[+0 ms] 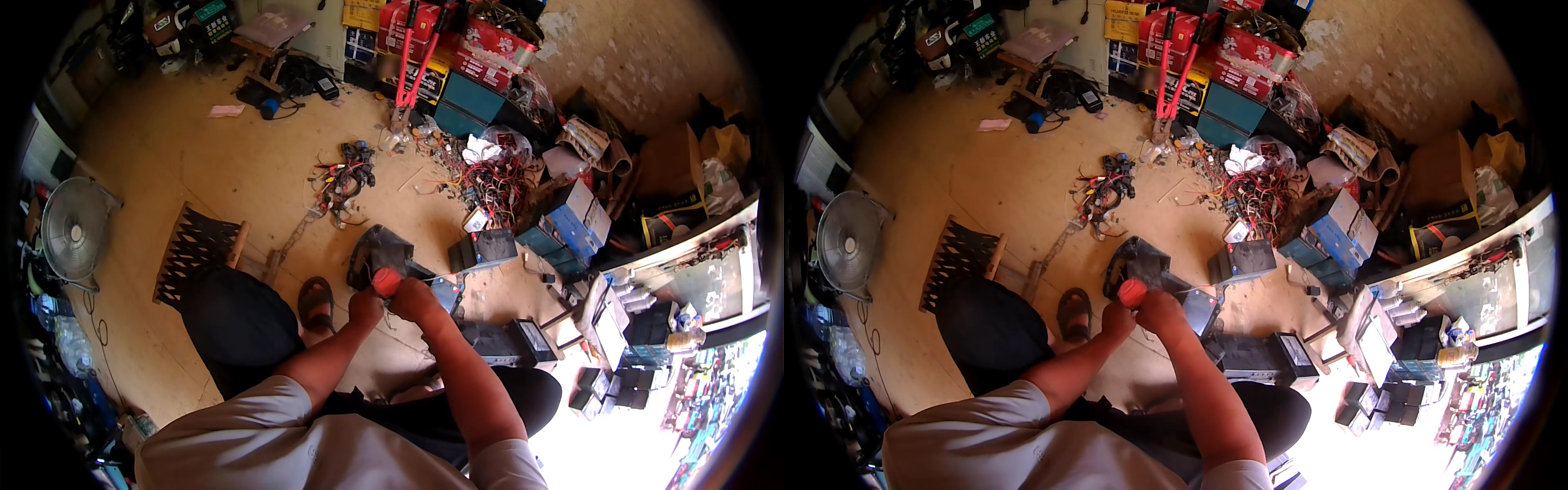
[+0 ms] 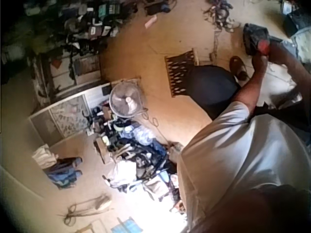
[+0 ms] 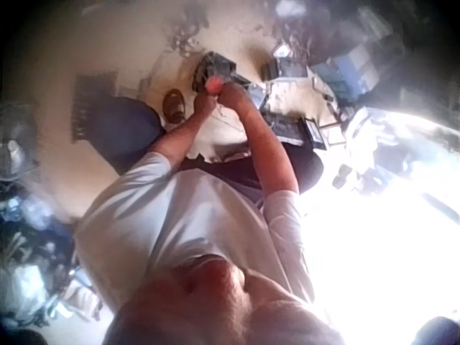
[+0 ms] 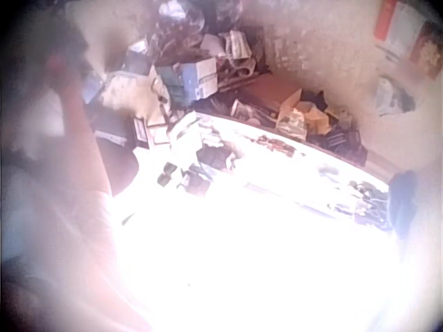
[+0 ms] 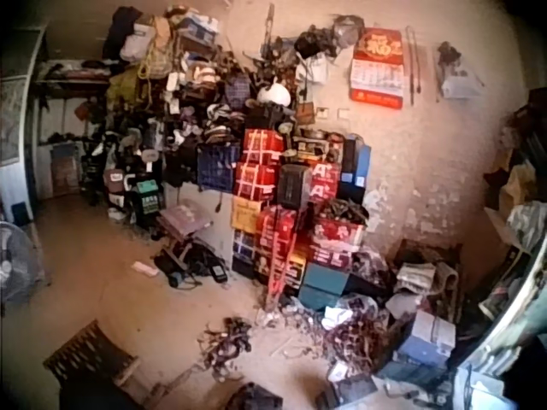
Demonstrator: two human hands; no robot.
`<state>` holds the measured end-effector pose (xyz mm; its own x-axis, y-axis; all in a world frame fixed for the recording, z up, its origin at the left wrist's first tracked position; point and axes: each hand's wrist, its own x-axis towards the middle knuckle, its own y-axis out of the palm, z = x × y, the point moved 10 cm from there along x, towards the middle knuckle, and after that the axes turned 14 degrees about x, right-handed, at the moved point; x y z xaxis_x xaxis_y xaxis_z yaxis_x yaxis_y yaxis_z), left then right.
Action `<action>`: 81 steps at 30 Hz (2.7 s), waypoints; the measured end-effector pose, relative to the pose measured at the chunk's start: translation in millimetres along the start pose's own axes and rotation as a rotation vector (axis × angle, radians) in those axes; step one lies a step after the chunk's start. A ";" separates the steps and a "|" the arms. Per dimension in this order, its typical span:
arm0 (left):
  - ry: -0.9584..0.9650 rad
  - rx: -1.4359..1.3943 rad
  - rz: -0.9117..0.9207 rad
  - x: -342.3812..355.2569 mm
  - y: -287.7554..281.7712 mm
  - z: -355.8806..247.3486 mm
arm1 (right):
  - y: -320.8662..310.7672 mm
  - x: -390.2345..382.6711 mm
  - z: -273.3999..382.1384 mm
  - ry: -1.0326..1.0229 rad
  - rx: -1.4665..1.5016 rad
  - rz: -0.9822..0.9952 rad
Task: The person uses a power drill to remove screws from a battery case, then uses pliers to pull and cut wires inside the housing.
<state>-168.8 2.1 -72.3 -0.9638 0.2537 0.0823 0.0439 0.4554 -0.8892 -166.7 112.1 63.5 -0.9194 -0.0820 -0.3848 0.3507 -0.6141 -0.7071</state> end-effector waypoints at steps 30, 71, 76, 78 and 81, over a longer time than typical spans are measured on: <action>0.103 0.193 0.050 11.4 -24.7 -18.2 | -56.5 -58.0 3.1 -0.068 0.090 -0.092; 0.444 -0.021 0.083 257.9 -155.0 -277.2 | -287.6 -319.2 11.1 -0.107 0.661 -0.881; 0.492 -0.079 0.639 94.7 -45.3 -195.2 | -308.2 -347.1 -11.9 -0.082 0.696 -1.129; 0.437 -0.113 0.713 59.6 -26.8 -154.4 | -313.2 -352.9 -16.4 -0.122 0.811 -1.201; 0.480 -0.190 0.607 41.3 -53.8 -164.1 | -308.2 -348.7 -36.1 -0.109 0.796 -1.172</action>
<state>-167.8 128.1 52.8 -0.5405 0.8243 -0.1682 0.6106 0.2469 -0.7524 52.3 358.2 394.2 -0.6253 0.7377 0.2544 -0.7701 -0.6360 -0.0486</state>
